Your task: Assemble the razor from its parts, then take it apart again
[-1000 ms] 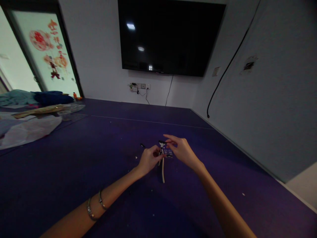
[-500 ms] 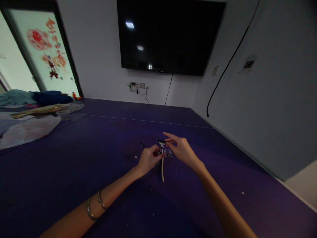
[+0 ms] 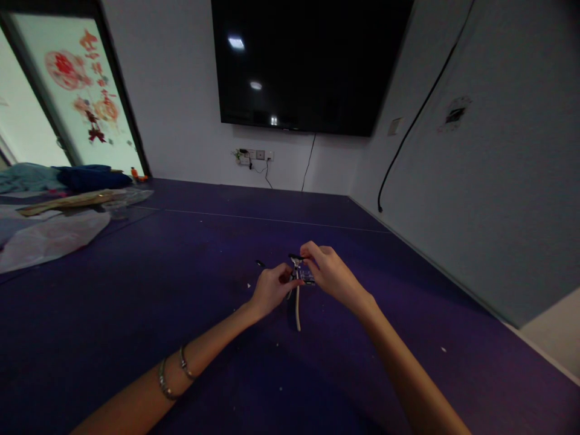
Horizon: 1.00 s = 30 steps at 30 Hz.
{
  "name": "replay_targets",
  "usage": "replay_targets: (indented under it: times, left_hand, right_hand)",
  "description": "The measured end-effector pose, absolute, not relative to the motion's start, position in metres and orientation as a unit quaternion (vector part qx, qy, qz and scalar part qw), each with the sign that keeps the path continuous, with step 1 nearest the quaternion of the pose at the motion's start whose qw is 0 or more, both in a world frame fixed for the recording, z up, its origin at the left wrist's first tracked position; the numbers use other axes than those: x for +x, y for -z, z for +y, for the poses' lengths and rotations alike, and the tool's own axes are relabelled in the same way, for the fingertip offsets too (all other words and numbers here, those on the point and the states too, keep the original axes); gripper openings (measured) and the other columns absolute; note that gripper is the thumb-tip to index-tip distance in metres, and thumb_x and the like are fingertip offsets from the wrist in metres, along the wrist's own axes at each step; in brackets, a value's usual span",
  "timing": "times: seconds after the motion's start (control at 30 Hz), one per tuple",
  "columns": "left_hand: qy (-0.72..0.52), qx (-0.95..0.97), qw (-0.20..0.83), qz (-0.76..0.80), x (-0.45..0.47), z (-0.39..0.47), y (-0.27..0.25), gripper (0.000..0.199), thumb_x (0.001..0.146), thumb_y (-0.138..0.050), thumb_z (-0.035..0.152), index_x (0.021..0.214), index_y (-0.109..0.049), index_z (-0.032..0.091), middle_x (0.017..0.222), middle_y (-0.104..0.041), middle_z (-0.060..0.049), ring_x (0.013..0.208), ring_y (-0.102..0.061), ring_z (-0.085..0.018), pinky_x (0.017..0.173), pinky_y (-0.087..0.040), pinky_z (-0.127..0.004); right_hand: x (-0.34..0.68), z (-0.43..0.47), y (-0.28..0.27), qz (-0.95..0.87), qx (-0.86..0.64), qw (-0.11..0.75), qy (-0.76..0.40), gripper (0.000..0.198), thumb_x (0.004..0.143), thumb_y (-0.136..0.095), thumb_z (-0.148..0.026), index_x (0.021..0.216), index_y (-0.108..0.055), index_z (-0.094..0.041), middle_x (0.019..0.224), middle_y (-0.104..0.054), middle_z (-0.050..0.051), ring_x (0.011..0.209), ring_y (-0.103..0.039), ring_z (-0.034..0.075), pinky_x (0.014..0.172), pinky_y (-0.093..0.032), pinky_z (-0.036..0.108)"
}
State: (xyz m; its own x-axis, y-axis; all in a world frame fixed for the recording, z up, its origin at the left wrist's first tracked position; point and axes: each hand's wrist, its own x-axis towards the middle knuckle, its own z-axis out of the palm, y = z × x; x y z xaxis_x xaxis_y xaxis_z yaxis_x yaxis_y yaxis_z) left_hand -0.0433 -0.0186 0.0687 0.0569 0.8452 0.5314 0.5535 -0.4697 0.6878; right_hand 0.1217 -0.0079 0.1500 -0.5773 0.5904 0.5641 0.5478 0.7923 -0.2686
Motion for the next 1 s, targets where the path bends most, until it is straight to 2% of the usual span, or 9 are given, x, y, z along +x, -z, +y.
replay_targets:
  times: [0.13, 0.3, 0.77, 1.0]
  left_hand:
    - [-0.482, 0.708, 0.159, 0.491, -0.043, -0.019, -0.069, 0.029, 0.07, -0.065, 0.044, 0.073, -0.059, 0.016, 0.058, -0.055, 0.004, 0.052, -0.046, -0.008, 0.05, -0.033, -0.019]
    - [-0.482, 0.709, 0.167, 0.486, -0.042, -0.021, -0.07, 0.026, 0.071, -0.065, 0.042, 0.073, -0.06, 0.016, 0.058, -0.055, 0.004, 0.052, -0.047, -0.008, 0.05, -0.034, -0.019]
    - [-0.477, 0.711, 0.131, 0.5, -0.041, -0.028, -0.076, 0.029, 0.075, -0.06, 0.043, 0.078, -0.063, 0.015, 0.062, -0.06, 0.002, 0.055, -0.052, -0.01, 0.053, -0.036, -0.02]
    - [-0.473, 0.706, 0.159, 0.502, -0.037, -0.034, -0.086, 0.028, 0.078, -0.057, 0.042, 0.079, -0.065, 0.015, 0.063, -0.062, 0.0, 0.055, -0.053, -0.011, 0.053, -0.038, -0.021]
  right_hand:
    - [0.123, -0.008, -0.15, -0.894, -0.316, 0.319, 0.005, 0.021, 0.081, -0.04, -0.008, 0.094, -0.049, -0.021, 0.082, -0.063, 0.003, 0.079, -0.059, 0.016, 0.081, -0.039, 0.029]
    - [0.124, -0.007, -0.149, -0.896, -0.309, 0.32, 0.008, 0.018, 0.081, -0.039, -0.007, 0.09, -0.048, -0.02, 0.083, -0.061, 0.004, 0.081, -0.056, 0.017, 0.075, -0.04, 0.028]
    - [0.123, -0.006, -0.146, -0.891, -0.307, 0.33, -0.054, 0.014, 0.083, -0.037, -0.008, 0.086, -0.044, -0.02, 0.078, -0.057, 0.002, 0.073, -0.052, 0.014, 0.065, -0.037, 0.023]
    - [0.124, -0.006, -0.147, -0.882, -0.299, 0.351, -0.102, 0.011, 0.083, -0.039, -0.011, 0.083, -0.041, -0.021, 0.079, -0.056, 0.001, 0.067, -0.051, 0.012, 0.062, -0.036, 0.022]
